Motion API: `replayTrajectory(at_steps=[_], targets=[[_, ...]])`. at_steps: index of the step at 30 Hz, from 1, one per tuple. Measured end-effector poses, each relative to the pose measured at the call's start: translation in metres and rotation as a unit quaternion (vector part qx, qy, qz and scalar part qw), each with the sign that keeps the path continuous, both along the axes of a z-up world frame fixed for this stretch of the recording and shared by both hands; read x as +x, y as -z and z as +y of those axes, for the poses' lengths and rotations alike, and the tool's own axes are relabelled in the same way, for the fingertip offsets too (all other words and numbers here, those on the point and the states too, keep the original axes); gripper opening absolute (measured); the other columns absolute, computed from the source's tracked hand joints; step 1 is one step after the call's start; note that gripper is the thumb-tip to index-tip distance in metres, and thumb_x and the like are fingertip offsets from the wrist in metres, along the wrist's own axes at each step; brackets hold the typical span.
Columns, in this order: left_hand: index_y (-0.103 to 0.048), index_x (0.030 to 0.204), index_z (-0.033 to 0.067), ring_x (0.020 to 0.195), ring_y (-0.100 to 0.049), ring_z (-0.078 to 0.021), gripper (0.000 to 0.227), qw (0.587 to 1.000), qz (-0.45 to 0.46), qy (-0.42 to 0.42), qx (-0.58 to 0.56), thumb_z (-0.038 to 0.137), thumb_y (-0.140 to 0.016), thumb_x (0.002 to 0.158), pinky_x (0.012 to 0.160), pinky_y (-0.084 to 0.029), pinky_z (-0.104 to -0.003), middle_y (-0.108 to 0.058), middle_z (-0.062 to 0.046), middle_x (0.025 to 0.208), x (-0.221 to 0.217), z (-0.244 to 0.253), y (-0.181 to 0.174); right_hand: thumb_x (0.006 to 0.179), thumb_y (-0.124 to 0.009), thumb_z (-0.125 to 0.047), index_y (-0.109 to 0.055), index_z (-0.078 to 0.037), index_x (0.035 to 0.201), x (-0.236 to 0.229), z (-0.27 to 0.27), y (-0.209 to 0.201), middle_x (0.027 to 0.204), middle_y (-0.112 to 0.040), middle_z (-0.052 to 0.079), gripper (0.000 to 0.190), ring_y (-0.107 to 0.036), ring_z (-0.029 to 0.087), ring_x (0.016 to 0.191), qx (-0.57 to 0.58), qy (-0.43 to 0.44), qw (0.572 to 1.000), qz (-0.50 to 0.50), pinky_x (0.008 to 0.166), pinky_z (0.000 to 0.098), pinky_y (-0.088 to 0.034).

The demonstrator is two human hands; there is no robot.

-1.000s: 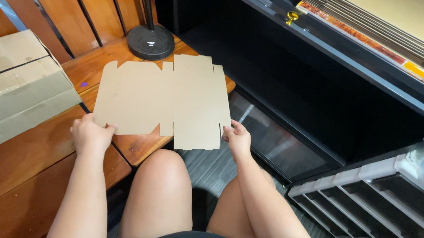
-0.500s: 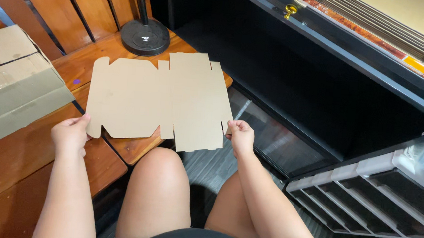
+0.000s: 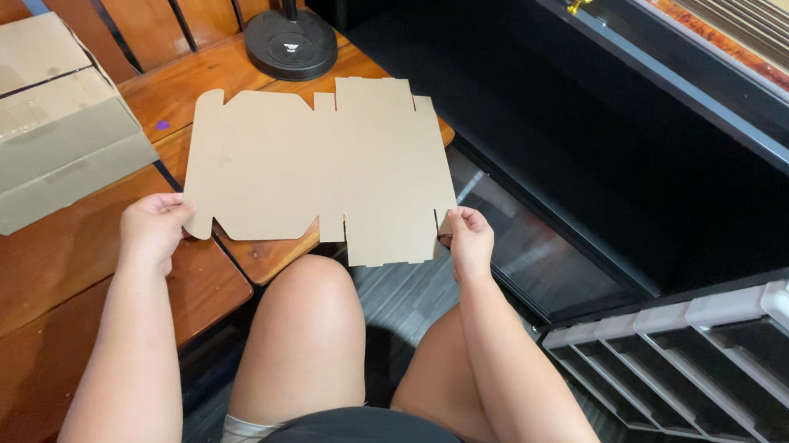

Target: The person organizes flat cardboard pieces and stacks of plastic-wrapped items. They pick up the cardboard pieces from a wooden bench and place them on a shelf, then repeatedly pick up stacks of the wrapped items from the bench and place them on the same shelf.

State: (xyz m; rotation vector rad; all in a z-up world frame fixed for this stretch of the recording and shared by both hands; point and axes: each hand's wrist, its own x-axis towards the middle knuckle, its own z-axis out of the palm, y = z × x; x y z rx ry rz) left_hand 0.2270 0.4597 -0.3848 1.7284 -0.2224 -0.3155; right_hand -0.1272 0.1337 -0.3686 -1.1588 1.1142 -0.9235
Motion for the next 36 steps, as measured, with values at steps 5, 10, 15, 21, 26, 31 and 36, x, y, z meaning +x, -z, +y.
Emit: replayTrajectory(at_steps=[5,10,15,21,26,31,36], targets=[[-0.066,0.123,-0.004,0.089,-0.069,-0.019,0.04,1.0,0.018,0.012,-0.009,0.005,-0.081,0.087,0.078,-0.06,-0.038,-0.071,-0.013,0.099,-0.002,-0.001,-0.004,0.093,-0.075,-0.006,-0.061,-0.007,0.122,0.005,0.012,-0.008,0.081,-0.068,0.003,0.032,-0.061,0.008,0.062,-0.015,-0.04,0.999,-0.021,0.056,0.0176,-0.057],[-0.057,0.133,-0.0092,0.095,-0.067,-0.0214,0.058,0.994,0.067,0.061,-0.059,-0.001,-0.081,0.081,0.082,-0.06,-0.039,-0.068,-0.016,0.107,0.007,0.002,0.001,0.096,-0.07,-0.003,-0.058,-0.009,0.132,0.008,0.015,-0.008,0.095,-0.07,0.005,0.038,-0.063,0.007,0.075,-0.048,-0.038,0.997,-0.037,0.063,0.0175,-0.056],[-0.049,0.152,0.0016,0.097,-0.067,-0.0238,0.079,0.973,0.155,0.128,-0.11,-0.009,-0.069,0.076,0.08,-0.062,-0.039,-0.062,-0.012,0.11,-0.045,-0.006,-0.076,0.105,-0.057,-0.004,-0.061,-0.007,0.14,0.004,0.001,-0.02,0.116,-0.073,0.014,0.035,-0.069,0.016,0.097,-0.107,-0.015,0.993,-0.053,0.086,0.0312,-0.061],[-0.06,0.137,0.0046,0.098,-0.073,-0.0214,0.056,0.971,0.187,0.074,-0.13,0.001,-0.069,0.082,0.081,-0.064,-0.036,-0.069,-0.01,0.114,-0.027,-0.052,-0.029,0.107,-0.053,-0.002,-0.063,-0.006,0.137,0.002,-0.014,-0.081,0.124,-0.071,0.015,0.032,-0.069,0.021,0.112,-0.185,-0.03,0.981,-0.058,0.095,0.0399,-0.061],[-0.064,0.13,0.0034,0.106,-0.07,-0.028,0.055,0.959,0.217,0.062,-0.17,0.003,-0.073,0.076,0.085,-0.061,-0.046,-0.069,-0.015,0.115,-0.047,-0.109,-0.014,0.106,-0.054,0.001,-0.067,-0.013,0.137,0.016,0.013,-0.128,0.12,-0.073,0.013,0.036,-0.067,0.021,0.115,-0.345,-0.068,0.936,0.019,0.101,0.0432,-0.055],[-0.071,0.115,0.0067,0.098,-0.076,-0.0267,0.049,0.943,0.254,0.039,-0.213,0.003,-0.08,0.067,0.079,-0.061,-0.051,-0.073,-0.015,0.101,-0.079,-0.155,-0.005,0.104,-0.062,-0.007,-0.071,-0.03,0.133,0.041,0.049,-0.145,0.125,-0.075,-0.001,0.038,-0.067,0.019,0.122,-0.435,-0.098,0.886,0.127,0.107,0.039,-0.051],[-0.063,0.123,0.0017,0.098,-0.074,-0.0377,0.042,0.909,0.319,0.07,-0.261,0.012,-0.074,0.083,0.083,-0.063,-0.055,-0.071,-0.023,0.111,-0.091,-0.158,-0.011,0.101,-0.065,-0.016,-0.072,-0.028,0.128,0.054,0.078,-0.131,0.12,-0.076,0.003,0.03,-0.07,0.028,0.114,-0.551,-0.199,0.77,0.254,0.098,0.0427,-0.056]])
